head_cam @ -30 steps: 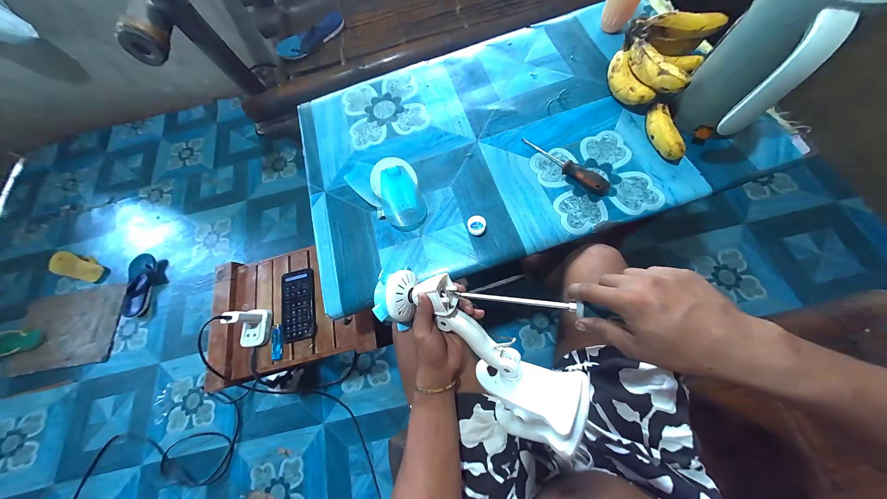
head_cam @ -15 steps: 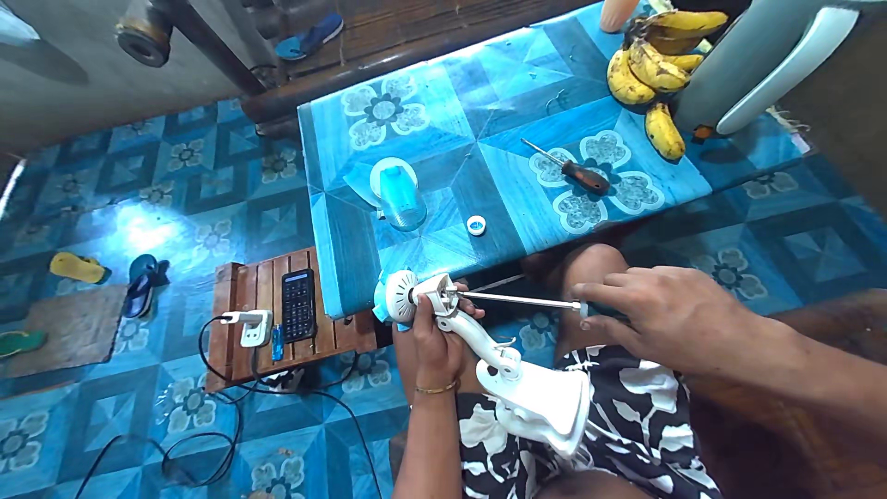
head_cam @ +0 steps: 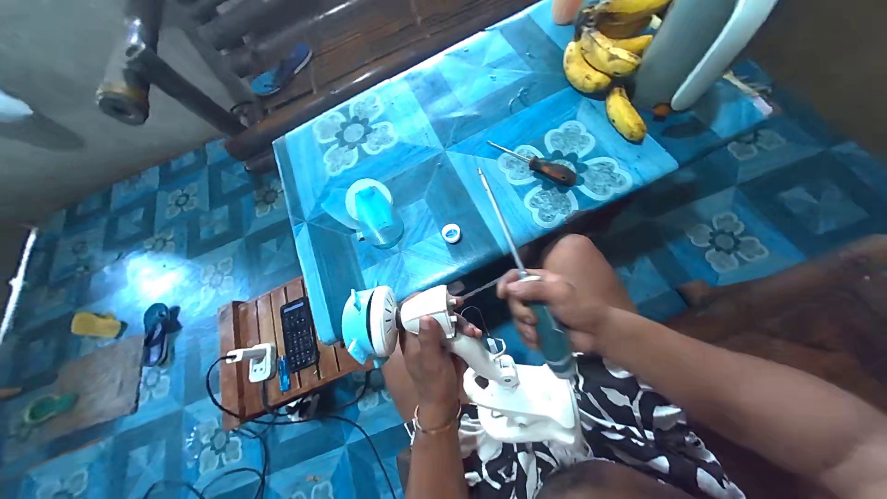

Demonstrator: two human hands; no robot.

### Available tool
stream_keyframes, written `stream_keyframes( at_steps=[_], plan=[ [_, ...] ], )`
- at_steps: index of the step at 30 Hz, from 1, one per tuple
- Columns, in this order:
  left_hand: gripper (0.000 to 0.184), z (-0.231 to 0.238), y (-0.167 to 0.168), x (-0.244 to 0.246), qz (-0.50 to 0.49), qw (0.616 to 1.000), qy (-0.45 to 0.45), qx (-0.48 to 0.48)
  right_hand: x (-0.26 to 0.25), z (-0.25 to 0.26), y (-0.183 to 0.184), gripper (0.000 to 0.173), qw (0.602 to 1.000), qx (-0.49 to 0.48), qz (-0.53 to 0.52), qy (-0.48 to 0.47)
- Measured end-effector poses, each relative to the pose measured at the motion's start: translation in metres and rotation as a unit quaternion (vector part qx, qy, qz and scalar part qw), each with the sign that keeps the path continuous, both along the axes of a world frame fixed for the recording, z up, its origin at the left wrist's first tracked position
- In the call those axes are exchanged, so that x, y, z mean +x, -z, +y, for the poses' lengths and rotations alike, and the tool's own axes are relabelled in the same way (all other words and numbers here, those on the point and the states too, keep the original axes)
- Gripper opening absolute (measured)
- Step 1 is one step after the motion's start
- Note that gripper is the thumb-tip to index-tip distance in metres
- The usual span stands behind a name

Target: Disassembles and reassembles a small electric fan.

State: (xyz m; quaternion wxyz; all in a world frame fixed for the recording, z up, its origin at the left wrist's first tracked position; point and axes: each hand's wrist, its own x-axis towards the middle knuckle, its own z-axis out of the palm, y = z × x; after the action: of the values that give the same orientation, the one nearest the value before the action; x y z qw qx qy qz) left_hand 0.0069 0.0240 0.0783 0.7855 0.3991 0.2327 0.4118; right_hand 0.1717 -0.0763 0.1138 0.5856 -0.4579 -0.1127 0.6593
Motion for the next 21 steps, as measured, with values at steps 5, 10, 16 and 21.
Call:
stream_keyframes(
  at_steps=[5,10,16,21],
  plan=[
    [0.041,-0.010,-0.049,0.012,0.147,0.979,-0.012,0.141,-0.019,0.026,-0.009,0.026,0.990,0.001,0.099,0.097],
    [0.042,-0.002,-0.068,0.017,0.436,0.830,-0.012,0.347,-0.029,0.026,0.004,0.027,0.982,0.027,0.138,0.124],
    [0.039,0.012,-0.060,0.034,0.460,0.831,-0.015,0.313,-0.029,0.038,0.012,0.026,0.962,-0.028,0.209,0.175],
    [0.026,0.028,-0.040,0.032,0.321,0.932,0.018,0.170,-0.023,0.039,0.013,0.028,0.960,-0.041,0.190,0.200]
  ],
)
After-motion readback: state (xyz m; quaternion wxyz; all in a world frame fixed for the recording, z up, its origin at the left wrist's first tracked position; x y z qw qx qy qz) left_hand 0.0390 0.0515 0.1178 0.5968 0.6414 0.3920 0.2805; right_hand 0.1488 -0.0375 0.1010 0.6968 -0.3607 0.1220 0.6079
